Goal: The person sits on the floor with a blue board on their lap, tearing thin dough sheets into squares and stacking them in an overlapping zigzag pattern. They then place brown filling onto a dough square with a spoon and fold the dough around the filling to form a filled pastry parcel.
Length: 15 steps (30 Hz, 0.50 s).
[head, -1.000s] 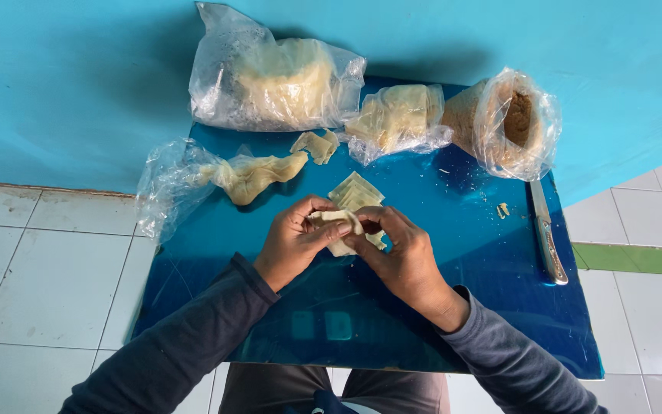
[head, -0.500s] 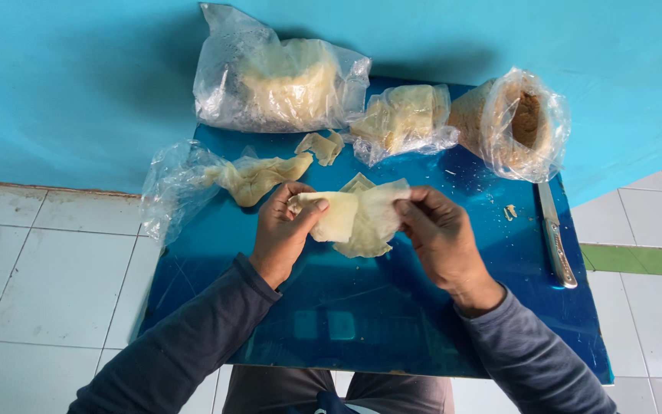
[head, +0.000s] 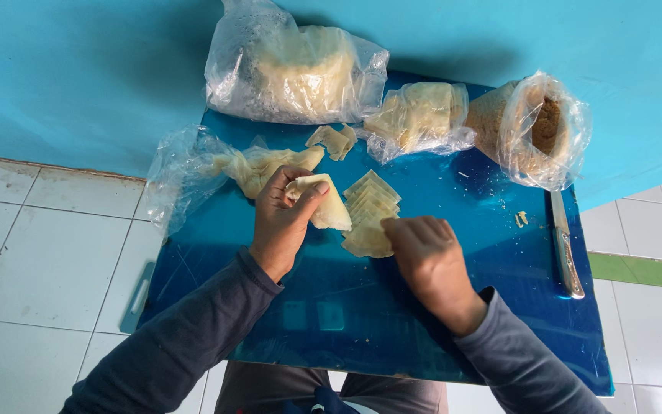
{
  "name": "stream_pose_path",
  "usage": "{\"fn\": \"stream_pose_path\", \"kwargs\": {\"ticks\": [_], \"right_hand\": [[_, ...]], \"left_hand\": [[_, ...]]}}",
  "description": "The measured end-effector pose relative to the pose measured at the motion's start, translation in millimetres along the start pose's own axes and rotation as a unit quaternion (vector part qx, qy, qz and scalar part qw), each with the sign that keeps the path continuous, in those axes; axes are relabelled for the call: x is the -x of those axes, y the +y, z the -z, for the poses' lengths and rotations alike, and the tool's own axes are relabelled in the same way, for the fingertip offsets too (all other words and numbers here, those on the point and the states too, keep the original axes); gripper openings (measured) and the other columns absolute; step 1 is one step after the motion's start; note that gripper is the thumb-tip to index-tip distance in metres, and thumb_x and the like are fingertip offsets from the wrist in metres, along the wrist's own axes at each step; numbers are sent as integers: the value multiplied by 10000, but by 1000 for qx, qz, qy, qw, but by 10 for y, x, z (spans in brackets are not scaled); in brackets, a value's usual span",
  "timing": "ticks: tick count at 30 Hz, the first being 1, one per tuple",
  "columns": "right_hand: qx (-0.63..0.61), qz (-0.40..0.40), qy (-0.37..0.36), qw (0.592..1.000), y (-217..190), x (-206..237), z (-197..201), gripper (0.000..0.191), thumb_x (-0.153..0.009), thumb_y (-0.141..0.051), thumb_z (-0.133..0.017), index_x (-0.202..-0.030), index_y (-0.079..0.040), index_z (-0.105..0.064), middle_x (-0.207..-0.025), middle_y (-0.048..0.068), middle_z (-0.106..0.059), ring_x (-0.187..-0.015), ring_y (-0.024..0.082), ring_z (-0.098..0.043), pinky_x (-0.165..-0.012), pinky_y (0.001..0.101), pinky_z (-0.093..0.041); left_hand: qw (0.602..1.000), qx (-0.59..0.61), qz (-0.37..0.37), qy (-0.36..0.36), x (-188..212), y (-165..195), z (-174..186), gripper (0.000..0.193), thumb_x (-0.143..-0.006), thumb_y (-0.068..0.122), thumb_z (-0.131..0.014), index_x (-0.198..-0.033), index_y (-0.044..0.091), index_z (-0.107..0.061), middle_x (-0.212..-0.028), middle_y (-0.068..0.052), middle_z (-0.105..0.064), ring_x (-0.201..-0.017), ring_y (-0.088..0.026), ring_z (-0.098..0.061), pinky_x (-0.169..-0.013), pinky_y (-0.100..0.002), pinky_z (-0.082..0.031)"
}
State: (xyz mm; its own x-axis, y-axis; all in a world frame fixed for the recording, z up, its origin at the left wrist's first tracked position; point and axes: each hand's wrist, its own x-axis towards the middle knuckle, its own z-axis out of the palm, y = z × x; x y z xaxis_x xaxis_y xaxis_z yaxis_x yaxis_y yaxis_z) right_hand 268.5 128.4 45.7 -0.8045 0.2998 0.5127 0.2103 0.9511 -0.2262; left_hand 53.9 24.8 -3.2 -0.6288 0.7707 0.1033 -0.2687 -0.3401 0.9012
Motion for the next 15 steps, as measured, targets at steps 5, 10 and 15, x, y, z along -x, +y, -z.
{"fn": "stream_pose_path", "kwargs": {"ticks": [5, 10, 15], "right_hand": [[77, 94, -42, 992, -104, 11, 2, 412, -828, -106, -700, -1228, -14, -664, -1100, 98, -716, -989, 257, -690, -877, 404, -502], [92, 126, -65, 986, -182, 14, -30, 419, -838, -127, -701, -1235, 1, -664, -1120, 104, -711, -974, 235, -689, -873, 392, -499], [137, 144, -68, 978, -273, 23, -121, 408, -838, -128, -702, -1233, -29, -673, -1124, 91, -718, -985, 223, -691, -894, 385, -502]], "left_hand": [[1000, 14, -1, 3, -34, -13, -27, 196, -959, 103, -753, -1101, 58, -626, -1015, -19, -687, -913, -70, -650, -786, -247, -561], [1000, 4, 7, 3, -74, 33, 6, 193, -960, 121, -746, -1091, 52, -623, -1002, -28, -694, -897, -74, -659, -773, -252, -574], [1000, 21, 17, 5, -69, 72, 49, 201, -953, 117, -750, -1092, 51, -622, -998, -30, -689, -886, -73, -651, -762, -248, -563]]}}
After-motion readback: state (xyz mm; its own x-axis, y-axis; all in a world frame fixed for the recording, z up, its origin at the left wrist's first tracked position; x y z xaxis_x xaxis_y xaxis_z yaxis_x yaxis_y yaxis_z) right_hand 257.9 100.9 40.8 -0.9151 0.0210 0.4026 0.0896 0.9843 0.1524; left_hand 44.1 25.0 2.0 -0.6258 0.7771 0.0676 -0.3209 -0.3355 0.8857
